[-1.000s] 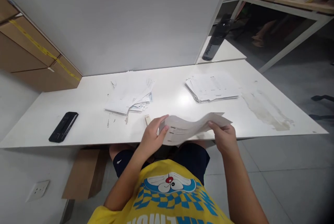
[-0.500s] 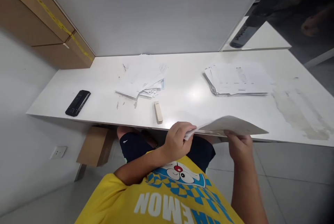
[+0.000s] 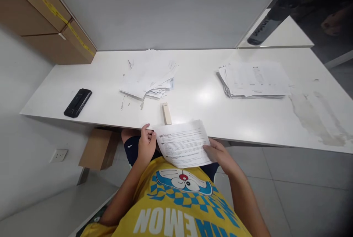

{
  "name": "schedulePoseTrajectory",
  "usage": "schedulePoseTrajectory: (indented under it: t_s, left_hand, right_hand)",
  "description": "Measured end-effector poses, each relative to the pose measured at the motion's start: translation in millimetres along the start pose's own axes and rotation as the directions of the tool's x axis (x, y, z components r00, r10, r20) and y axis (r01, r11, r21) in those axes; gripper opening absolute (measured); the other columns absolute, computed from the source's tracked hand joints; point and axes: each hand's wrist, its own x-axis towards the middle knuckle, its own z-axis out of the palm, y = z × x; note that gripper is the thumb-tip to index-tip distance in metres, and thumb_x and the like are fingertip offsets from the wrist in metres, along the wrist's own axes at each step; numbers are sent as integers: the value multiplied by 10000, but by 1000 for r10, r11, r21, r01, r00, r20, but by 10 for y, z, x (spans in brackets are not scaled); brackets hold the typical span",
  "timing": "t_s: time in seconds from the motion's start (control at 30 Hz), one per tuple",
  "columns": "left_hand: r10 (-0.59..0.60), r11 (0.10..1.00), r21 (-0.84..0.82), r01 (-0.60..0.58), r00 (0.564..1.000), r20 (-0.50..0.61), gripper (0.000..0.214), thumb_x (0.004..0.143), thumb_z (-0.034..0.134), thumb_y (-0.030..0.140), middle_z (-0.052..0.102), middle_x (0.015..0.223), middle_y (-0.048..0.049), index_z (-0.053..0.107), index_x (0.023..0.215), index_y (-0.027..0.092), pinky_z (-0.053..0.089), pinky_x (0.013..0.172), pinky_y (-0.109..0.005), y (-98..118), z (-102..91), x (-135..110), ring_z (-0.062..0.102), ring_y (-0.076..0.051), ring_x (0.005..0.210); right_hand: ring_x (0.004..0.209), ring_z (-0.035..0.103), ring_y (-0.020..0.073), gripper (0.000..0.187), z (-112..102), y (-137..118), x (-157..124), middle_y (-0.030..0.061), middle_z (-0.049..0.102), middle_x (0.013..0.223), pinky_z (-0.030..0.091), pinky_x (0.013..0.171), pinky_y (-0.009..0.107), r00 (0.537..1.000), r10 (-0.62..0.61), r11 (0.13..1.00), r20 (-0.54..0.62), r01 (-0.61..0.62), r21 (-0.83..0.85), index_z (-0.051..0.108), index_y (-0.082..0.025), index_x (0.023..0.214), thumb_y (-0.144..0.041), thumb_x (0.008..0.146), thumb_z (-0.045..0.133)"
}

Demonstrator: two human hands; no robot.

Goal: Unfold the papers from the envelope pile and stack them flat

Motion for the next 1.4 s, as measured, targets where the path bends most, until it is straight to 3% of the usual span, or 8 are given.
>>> schedulePoseTrajectory:
  t_s: [0.13,0.33,0.57,0.8,1.03,1.17,1.3,1.4]
  left_hand:
    - [-60,989,-132,66,997,49,554,910,536,342,641,913,-30,319,1408,233,500,684,-272,-23,77,-42,612,-141,719]
    - [-83,917,-382,115,992,99,505,955,460,447,563,728,28,349,1398,231,464,634,-246,30,262,-205,552,-127,645]
    - [-111,922,-356,152,985,132,560,887,565,406,556,790,30,340,1367,226,478,584,-236,155,275,-224,555,-116,629]
    - [-115,963,-225,148,982,152,461,863,556,378,575,759,29,468,1282,205,434,495,-212,355,217,-138,519,-90,511]
    - [158,965,210,-156,987,7,249,889,532,337,602,654,14,648,1088,243,487,626,-267,388,-69,160,602,-155,603]
    - [430,816,386,-431,898,93,360,945,459,317,698,1082,-84,581,1274,235,526,887,-358,329,-75,299,657,-230,1012]
    - [640,544,365,-756,655,402,493,970,424,280,499,1462,-113,405,1454,187,371,1133,-453,303,22,445,351,-273,1435]
    - [685,452,355,-818,574,449,478,991,351,208,497,1466,-117,381,1466,170,368,1139,-441,286,61,522,320,-252,1455]
  right_hand:
    - [1026,654,299,484,-193,100,-51,71,716,1110,498,923,385,998,4,997,-70,-9,-73,687,-174,1186,-412,768,625]
    - [1002,653,307,480,-322,102,-132,81,715,1094,518,850,380,986,-59,965,-155,17,-261,689,-167,1170,-446,794,583]
    - [901,683,302,508,-297,-15,-129,81,740,992,556,743,362,971,12,992,-239,-43,-121,721,-180,1086,-497,695,653]
    - [840,699,300,482,-208,-137,-203,84,749,932,566,743,382,966,76,994,-246,-94,-61,746,-189,1030,-488,659,674]
    - [956,693,321,545,-299,-83,-179,85,736,1054,578,739,391,962,98,994,-254,-81,77,699,-208,1151,-481,679,697]
    - [985,688,326,535,-321,-117,-111,87,739,1042,582,782,412,967,72,992,-243,-44,118,700,-212,1153,-491,697,708]
    - [972,689,340,565,-251,-200,-51,102,744,1009,580,787,431,979,68,991,-190,-45,123,719,-190,1103,-554,671,735]
    - [946,695,332,587,-223,-228,-25,97,745,1008,579,782,432,979,59,995,-193,-41,93,716,-195,1114,-580,670,729]
